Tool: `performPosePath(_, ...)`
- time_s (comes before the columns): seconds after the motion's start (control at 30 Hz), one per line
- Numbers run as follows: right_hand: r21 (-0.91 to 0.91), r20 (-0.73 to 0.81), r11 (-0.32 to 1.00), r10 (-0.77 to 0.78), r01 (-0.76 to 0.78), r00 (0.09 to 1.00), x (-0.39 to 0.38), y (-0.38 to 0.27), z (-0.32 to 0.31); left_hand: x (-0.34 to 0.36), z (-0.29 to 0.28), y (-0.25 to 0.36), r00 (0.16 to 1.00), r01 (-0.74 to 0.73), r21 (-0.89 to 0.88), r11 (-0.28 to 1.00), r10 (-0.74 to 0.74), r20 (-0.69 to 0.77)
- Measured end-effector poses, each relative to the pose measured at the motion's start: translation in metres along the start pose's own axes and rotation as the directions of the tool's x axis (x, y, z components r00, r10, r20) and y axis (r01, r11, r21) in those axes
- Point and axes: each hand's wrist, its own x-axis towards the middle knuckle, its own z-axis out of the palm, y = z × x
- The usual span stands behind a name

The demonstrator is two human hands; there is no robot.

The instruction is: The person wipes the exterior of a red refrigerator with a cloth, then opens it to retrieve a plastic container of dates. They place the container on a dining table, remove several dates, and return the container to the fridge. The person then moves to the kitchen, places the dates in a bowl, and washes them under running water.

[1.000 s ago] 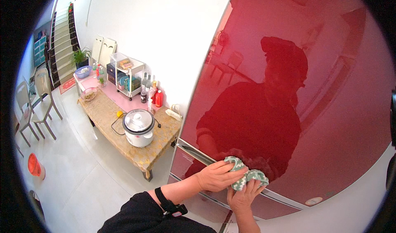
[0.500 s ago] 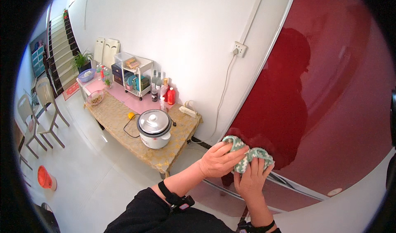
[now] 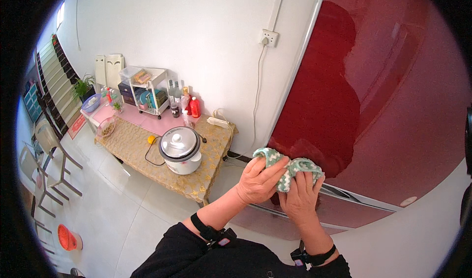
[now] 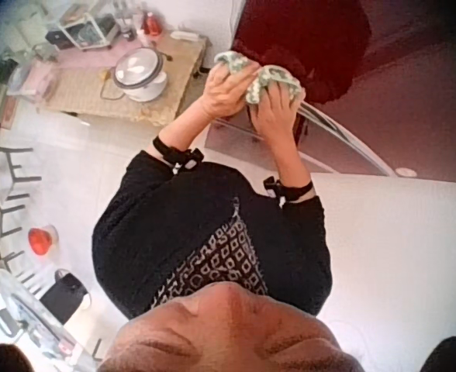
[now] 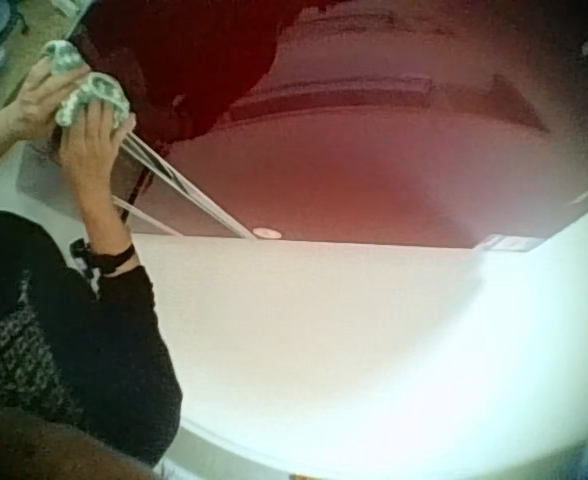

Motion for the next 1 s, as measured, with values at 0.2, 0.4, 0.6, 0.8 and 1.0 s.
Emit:
performPosePath(0.2, 0.015, -0.099, 1.0, -0.018, 0.02, 0.995, -0.004, 0.01, -0.004, -0.001, 0.001, 0.012, 0.997, 0.039, 0.073, 0.997, -0.043, 0.056)
performPosePath(0.4, 0.042, -0.14, 0.998, -0.04, 0.046, 0.989, -0.022, 0.034, -0.011, 0.0, 0.019, 0.032, 0.994, 0.033, 0.118, 0.992, -0.044, 0.096)
performPosePath(0.6, -0.004, -0.181, 1.0, 0.028, -0.029, 0.983, -0.047, 0.069, -0.036, 0.019, 0.045, 0.069, 0.994, -0.024, 0.045, 0.999, 0.019, 0.109)
performPosePath(0.8, -0.061, -0.21, 0.994, 0.075, -0.09, 0.975, -0.08, 0.111, -0.058, 0.036, 0.083, 0.111, 0.992, -0.085, 0.005, 0.996, 0.085, 0.093)
performPosePath(1.0, -0.091, -0.239, 0.983, 0.132, -0.157, 0.962, -0.117, 0.149, -0.066, 0.045, 0.119, 0.147, 0.978, -0.167, -0.029, 0.985, 0.17, 0.124)
